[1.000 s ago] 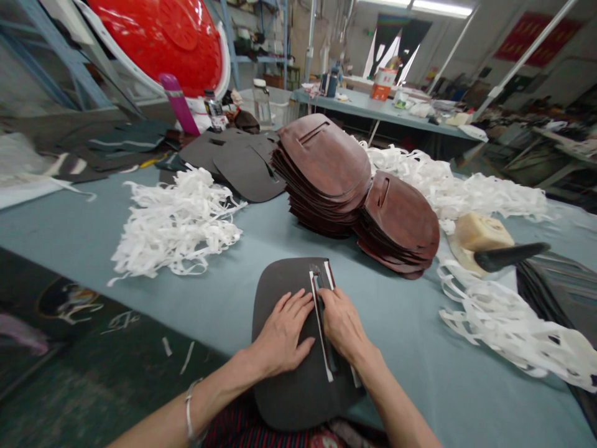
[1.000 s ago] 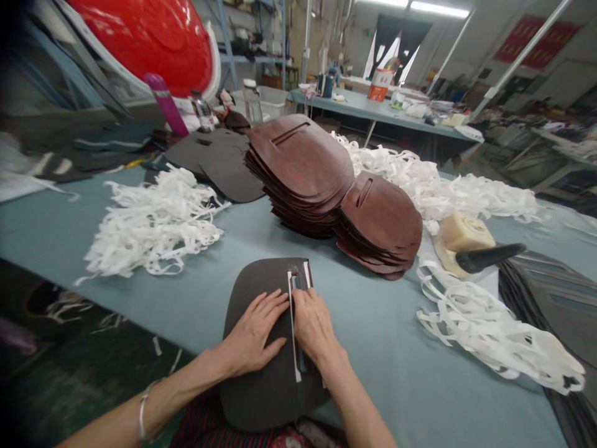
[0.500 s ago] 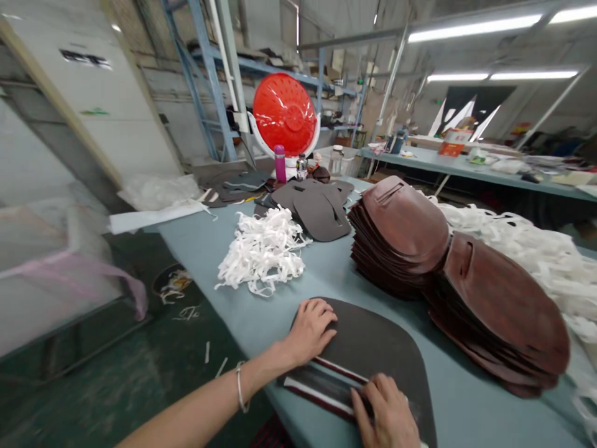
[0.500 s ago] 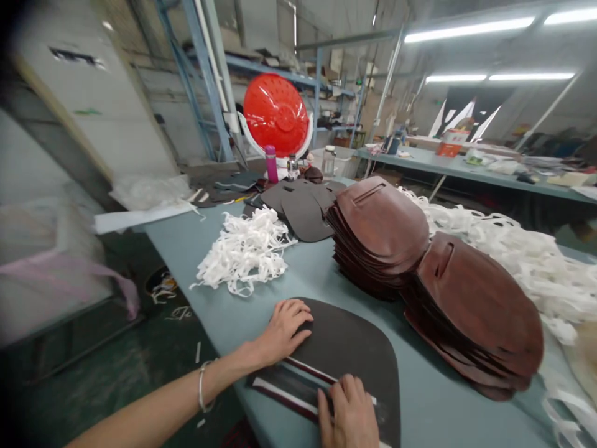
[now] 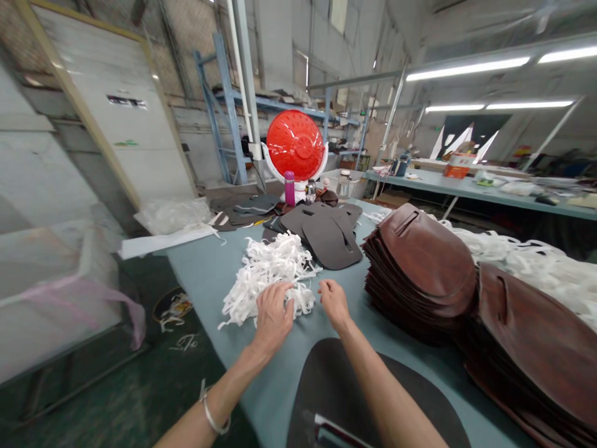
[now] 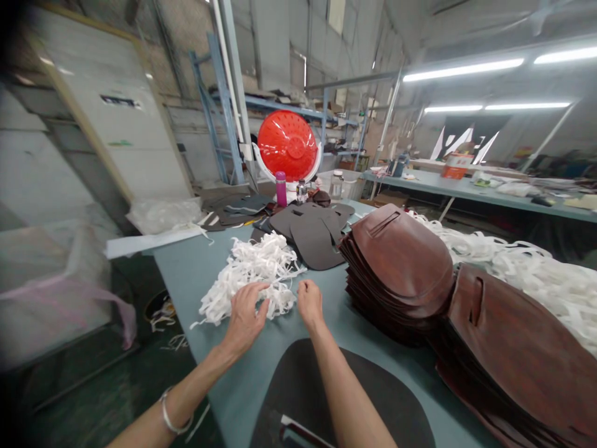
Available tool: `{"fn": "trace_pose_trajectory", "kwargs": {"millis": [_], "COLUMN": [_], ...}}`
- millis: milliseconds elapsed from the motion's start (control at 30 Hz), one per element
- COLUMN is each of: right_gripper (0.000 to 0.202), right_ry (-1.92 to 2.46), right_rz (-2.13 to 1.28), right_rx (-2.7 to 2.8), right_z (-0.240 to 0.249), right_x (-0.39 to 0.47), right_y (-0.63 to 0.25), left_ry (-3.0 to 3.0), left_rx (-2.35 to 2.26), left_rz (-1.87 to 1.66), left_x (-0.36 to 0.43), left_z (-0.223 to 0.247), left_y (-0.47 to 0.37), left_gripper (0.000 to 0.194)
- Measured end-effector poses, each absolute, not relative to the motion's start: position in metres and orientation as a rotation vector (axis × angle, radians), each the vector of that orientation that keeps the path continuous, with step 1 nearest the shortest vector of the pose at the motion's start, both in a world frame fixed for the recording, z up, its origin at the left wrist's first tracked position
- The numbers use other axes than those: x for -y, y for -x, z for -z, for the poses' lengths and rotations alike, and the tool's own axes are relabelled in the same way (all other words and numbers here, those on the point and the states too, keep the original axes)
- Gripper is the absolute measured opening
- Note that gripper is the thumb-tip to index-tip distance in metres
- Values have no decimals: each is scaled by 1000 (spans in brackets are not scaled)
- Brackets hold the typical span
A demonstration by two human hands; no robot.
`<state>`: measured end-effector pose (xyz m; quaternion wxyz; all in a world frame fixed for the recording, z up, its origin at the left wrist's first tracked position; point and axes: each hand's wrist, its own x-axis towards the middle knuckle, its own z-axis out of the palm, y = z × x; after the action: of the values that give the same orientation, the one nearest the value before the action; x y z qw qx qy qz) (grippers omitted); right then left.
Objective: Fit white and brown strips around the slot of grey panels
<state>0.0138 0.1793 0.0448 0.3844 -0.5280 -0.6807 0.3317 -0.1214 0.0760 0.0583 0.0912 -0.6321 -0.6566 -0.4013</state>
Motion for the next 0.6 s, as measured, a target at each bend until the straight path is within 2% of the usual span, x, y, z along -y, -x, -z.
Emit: {"fn": "trace_pose_trajectory", "kwargs": {"millis": [133, 267, 433, 600], "right_gripper": [23, 25, 29, 31], "right_ry": [1367, 1307, 1363, 1624], "right_rz": [-860, -848, -820, -699], "right_rx": [1608, 1553, 1475, 1224], "right_z": [-46, -46, -30, -21], "right_x": [-215, -204, -136, -64], "right_y": [22, 14, -81, -205], "left_ry": [1882, 1885, 1963, 1997], "left_rx": [1905, 1966, 2041, 2104], "left_rz": [1135, 912, 586, 482], "left_x": [-95, -118, -133, -141], "left_z": [-55, -50, -35, -37], "left_y": [113, 118, 154, 190], "left_gripper": [36, 55, 38, 34]}}
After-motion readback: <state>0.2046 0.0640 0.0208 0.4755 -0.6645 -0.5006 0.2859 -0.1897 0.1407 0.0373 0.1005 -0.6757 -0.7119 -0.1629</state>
